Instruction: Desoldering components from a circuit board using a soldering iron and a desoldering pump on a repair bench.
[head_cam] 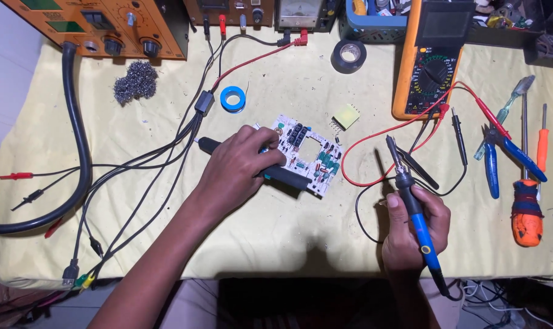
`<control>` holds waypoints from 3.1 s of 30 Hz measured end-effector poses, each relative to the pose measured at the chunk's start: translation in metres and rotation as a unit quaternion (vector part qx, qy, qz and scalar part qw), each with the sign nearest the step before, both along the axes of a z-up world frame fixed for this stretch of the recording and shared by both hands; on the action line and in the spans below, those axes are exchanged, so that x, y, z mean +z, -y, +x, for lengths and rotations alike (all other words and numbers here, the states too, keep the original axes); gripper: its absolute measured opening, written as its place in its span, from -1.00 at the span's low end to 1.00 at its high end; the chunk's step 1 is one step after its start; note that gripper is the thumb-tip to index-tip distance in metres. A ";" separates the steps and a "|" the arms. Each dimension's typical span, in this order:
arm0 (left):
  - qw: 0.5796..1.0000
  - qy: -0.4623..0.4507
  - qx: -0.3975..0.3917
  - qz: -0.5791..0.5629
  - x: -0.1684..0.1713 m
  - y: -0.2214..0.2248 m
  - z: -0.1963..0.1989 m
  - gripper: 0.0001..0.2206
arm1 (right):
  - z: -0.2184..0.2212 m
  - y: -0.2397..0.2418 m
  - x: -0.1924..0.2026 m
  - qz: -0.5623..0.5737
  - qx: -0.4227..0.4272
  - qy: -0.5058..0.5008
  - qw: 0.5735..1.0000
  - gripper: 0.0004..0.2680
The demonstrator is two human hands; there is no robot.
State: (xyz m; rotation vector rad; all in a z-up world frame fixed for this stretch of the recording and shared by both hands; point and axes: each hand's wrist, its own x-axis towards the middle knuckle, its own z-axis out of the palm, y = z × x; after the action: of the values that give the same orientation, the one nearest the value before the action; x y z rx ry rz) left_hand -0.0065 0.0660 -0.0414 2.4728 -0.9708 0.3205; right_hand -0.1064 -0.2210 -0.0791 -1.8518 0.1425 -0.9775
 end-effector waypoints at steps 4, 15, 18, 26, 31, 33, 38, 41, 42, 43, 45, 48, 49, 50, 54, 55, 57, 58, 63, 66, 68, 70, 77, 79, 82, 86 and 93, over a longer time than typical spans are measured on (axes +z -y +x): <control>1.000 0.006 -0.001 0.030 -0.005 -0.004 0.001 -0.53 | 0.001 -0.007 0.006 0.035 -0.016 -0.010 0.999 -0.75; 0.991 -0.124 -0.002 0.051 0.018 -0.007 0.000 -0.46 | -0.003 -0.014 0.028 0.090 0.025 -0.079 0.992 -0.77; 0.998 -0.055 0.008 -0.015 0.031 -0.009 -0.013 -0.46 | -0.003 -0.014 0.026 0.107 0.017 -0.086 0.990 -0.78; 0.989 0.118 0.084 0.000 -0.011 0.011 -0.053 -0.84 | -0.002 -0.016 0.022 0.132 0.009 -0.077 0.988 -0.80; 0.984 0.134 0.118 0.029 -0.015 0.016 -0.055 -0.55 | 0.000 -0.015 0.025 0.146 0.011 -0.091 0.985 -0.78; 0.983 0.118 0.137 0.020 -0.018 0.015 -0.057 -0.56 | 0.001 -0.016 0.023 0.165 0.006 -0.097 0.981 -0.78; 0.978 0.125 0.164 0.033 -0.019 0.018 -0.055 -0.78 | 0.001 -0.016 0.030 0.179 0.013 -0.117 0.977 -0.76; 0.973 0.115 0.192 0.051 -0.026 0.019 -0.055 -0.69 | 0.000 -0.015 0.031 0.184 0.017 -0.114 0.976 -0.74; 0.971 0.102 0.206 0.065 -0.028 0.020 -0.055 -0.63 | 0.000 -0.015 0.031 0.189 0.014 -0.113 0.975 -0.74; 0.971 0.105 0.204 0.064 -0.030 0.017 -0.056 -0.63 | 0.000 -0.017 0.031 0.189 0.012 -0.109 0.976 -0.74; 0.972 0.119 0.196 0.058 -0.034 0.017 -0.054 -0.55 | 0.001 -0.015 0.032 0.182 0.004 -0.116 0.976 -0.74; 0.973 0.120 0.193 0.046 -0.038 0.016 -0.054 -0.55 | 0.000 -0.015 0.031 0.221 0.014 -0.097 0.970 -0.74; 0.974 0.125 0.184 0.039 -0.038 0.017 -0.054 -0.55 | -0.001 -0.013 0.029 0.217 0.005 -0.089 0.972 -0.74; 0.972 0.130 0.189 0.044 -0.039 0.017 -0.053 -0.55 | -0.001 -0.011 0.026 0.229 0.006 -0.072 0.971 -0.76; 0.969 0.142 0.194 0.056 -0.039 0.016 -0.054 -0.55 | 0.003 0.001 0.024 0.253 -0.004 -0.040 0.967 -0.80; 0.970 0.143 0.190 0.052 -0.040 0.016 -0.054 -0.55 | 0.005 0.010 0.034 0.251 -0.008 -0.037 0.967 -0.80; 0.968 0.138 0.200 0.069 -0.043 0.015 -0.054 -0.56 | 0.006 0.027 0.054 0.262 -0.036 -0.031 0.964 -0.78; 0.968 0.138 0.197 0.066 -0.044 0.016 -0.053 -0.56 | 0.015 0.039 0.070 0.260 -0.039 -0.029 0.964 -0.78; 0.966 0.131 0.210 0.076 -0.051 0.015 -0.054 -0.56 | 0.075 0.127 0.117 0.186 -0.066 0.107 0.974 -0.87; 0.968 0.125 0.207 0.069 -0.053 0.015 -0.052 -0.58 | 0.134 0.188 0.124 0.194 -0.081 0.076 0.975 -0.91; 0.967 0.122 0.210 0.073 -0.059 0.015 -0.053 -0.57 | 0.176 0.222 0.114 0.217 -0.099 0.056 0.969 -0.96; 0.966 0.120 0.214 0.077 -0.063 0.016 -0.052 -0.57 | 0.208 0.246 0.109 0.240 -0.116 0.037 0.963 -0.97; 0.962 0.124 0.233 0.074 -0.072 0.016 -0.051 -0.58 | 0.257 0.272 0.089 0.303 -0.233 -0.118 0.917 -0.84; 0.962 0.126 0.231 0.073 -0.072 0.015 -0.052 -0.59 | 0.266 0.280 0.077 0.324 -0.219 -0.086 0.917 -0.86; 0.964 0.124 0.225 0.065 -0.072 0.015 -0.051 -0.58 | 0.277 0.286 0.075 0.335 -0.206 -0.094 0.915 -0.90; 0.966 0.116 0.219 0.072 -0.072 0.014 -0.051 -0.60 | 0.299 0.300 0.067 0.392 -0.195 -0.090 0.895 -0.85; 0.965 0.122 0.223 0.070 -0.083 0.013 -0.049 -0.61 | 0.338 0.314 0.027 0.359 -0.153 -0.113 0.914 -0.80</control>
State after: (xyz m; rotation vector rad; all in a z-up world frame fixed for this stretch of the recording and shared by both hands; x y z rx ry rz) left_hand -0.0559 0.0532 -0.1249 2.8180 -0.5244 0.7386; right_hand 0.2312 -0.5348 -0.0523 -1.2607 0.8425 -0.7637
